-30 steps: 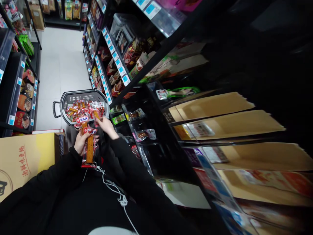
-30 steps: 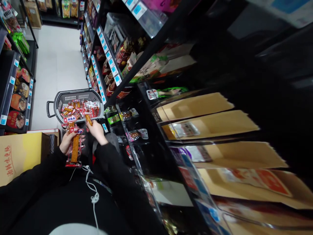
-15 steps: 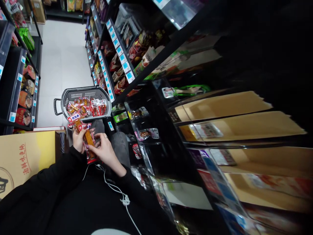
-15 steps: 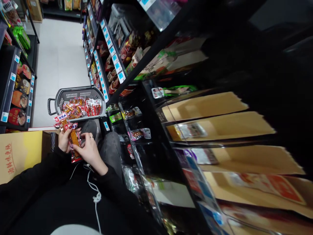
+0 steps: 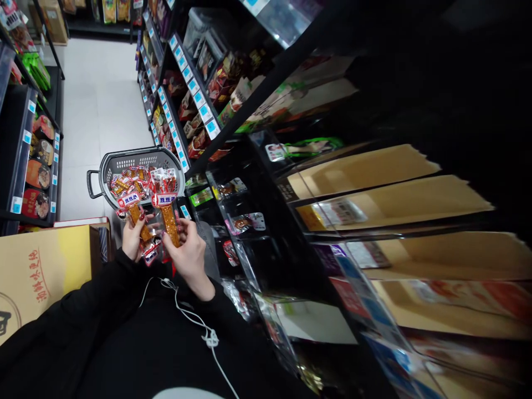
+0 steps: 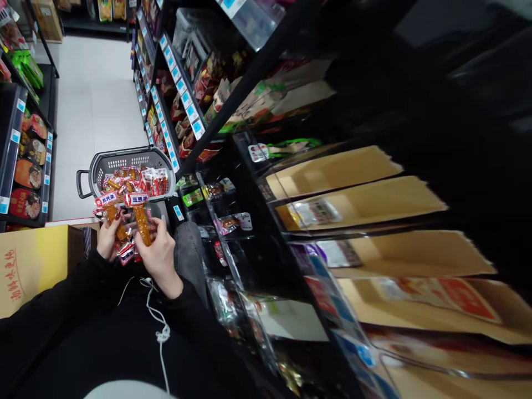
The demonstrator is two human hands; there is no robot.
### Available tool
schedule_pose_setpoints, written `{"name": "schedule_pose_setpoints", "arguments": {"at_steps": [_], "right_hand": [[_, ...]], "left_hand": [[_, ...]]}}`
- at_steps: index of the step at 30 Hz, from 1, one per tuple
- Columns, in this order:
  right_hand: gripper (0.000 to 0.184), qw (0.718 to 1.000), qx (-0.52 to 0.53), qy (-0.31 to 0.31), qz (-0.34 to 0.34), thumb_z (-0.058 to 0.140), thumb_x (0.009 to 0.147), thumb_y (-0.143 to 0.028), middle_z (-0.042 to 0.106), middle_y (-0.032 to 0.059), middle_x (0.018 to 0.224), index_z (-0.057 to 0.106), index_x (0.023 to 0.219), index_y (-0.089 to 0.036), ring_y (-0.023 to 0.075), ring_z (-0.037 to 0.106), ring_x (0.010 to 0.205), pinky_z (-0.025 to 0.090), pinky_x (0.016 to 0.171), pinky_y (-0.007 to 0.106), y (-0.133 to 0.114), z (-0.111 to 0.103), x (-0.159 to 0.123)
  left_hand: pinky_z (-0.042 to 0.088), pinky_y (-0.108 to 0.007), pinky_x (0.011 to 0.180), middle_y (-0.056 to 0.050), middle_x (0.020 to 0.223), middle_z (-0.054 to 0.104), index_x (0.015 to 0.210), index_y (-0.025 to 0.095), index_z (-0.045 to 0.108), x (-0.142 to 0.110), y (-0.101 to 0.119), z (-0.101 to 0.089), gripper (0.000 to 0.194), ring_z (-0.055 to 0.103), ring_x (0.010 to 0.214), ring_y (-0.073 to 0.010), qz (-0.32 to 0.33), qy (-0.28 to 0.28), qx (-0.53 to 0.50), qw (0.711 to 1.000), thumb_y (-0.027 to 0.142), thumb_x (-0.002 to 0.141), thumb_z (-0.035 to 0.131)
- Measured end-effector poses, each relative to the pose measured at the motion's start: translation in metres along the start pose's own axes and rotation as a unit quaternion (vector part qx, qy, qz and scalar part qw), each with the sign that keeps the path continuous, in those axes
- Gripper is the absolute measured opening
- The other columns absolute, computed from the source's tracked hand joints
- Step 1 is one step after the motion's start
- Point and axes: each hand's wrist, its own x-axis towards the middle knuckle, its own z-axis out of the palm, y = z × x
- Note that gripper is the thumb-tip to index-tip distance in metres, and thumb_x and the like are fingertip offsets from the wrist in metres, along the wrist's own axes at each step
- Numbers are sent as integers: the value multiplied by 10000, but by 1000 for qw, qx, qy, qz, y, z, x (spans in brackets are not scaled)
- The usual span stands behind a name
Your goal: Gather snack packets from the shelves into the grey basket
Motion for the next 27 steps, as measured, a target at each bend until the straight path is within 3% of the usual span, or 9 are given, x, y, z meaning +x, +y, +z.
{"name": "schedule_pose_setpoints", "arguments": {"at_steps": [3,5,8,10,13,15,17,22,27], "right_hand": [[404,997,78,15,10,664,697,-336,615,51,909,496,1036,-193,149,617,717,518,705,291,-3,-8,4],[381,972,226,-56,44,655,696,-377,571,-6,779,511,1000,-198,86,537,545,478,546,224,0,-14,8],[377,823,497,-244,127,508,771,-513,389,-90,573,530,966,-192,16,205,306,224,301,163,9,-23,13],[402,718,614,-292,151,423,812,-547,310,-114,531,531,965,-191,6,56,284,113,266,162,15,-28,14],[377,662,676,-289,147,402,844,-528,306,-123,521,528,961,-193,3,2,283,87,257,161,18,-31,13],[382,675,664,-288,143,409,841,-537,311,-120,521,529,958,-194,6,17,284,91,262,166,13,-32,14],[395,730,614,-268,137,448,815,-554,334,-109,537,530,968,-199,11,88,290,126,282,166,6,-33,16],[486,972,215,-52,85,720,628,-443,576,-17,721,536,1004,-196,100,523,548,426,537,223,13,-41,24],[449,994,-56,-7,93,660,677,-444,655,62,834,555,1011,-163,196,604,697,460,687,325,56,-34,38]], "left_hand": [[576,-425,716,-70,867,706,941,158,545,-1,1,0,491,697,757,-262,-14,-26,22,999,351,581,818],[574,-433,722,-75,872,704,956,159,535,-2,1,0,485,698,760,-261,-23,-32,36,999,355,603,803],[573,-433,721,-75,878,701,958,162,521,-1,-1,-1,486,698,762,-260,-30,-41,46,998,357,609,798],[575,-429,697,-76,884,698,961,162,514,-1,-1,-2,506,698,748,-263,-32,-48,49,997,365,598,802],[576,-423,649,-77,889,697,961,164,506,-1,-1,-2,532,696,718,-269,-34,-57,55,996,385,583,808],[573,-424,644,-78,893,697,958,164,502,-1,-1,-3,535,695,716,-271,-35,-58,56,996,392,582,807],[571,-433,663,-82,897,696,954,161,503,0,-1,-3,526,694,718,-268,-37,-59,58,996,386,587,805],[557,-455,734,-78,879,694,955,153,506,0,-2,-2,449,694,711,-247,-41,-52,48,997,338,641,769],[552,-480,745,-78,863,695,983,140,510,-1,-3,-2,375,698,716,-264,-58,-45,29,997,256,686,706]]}}
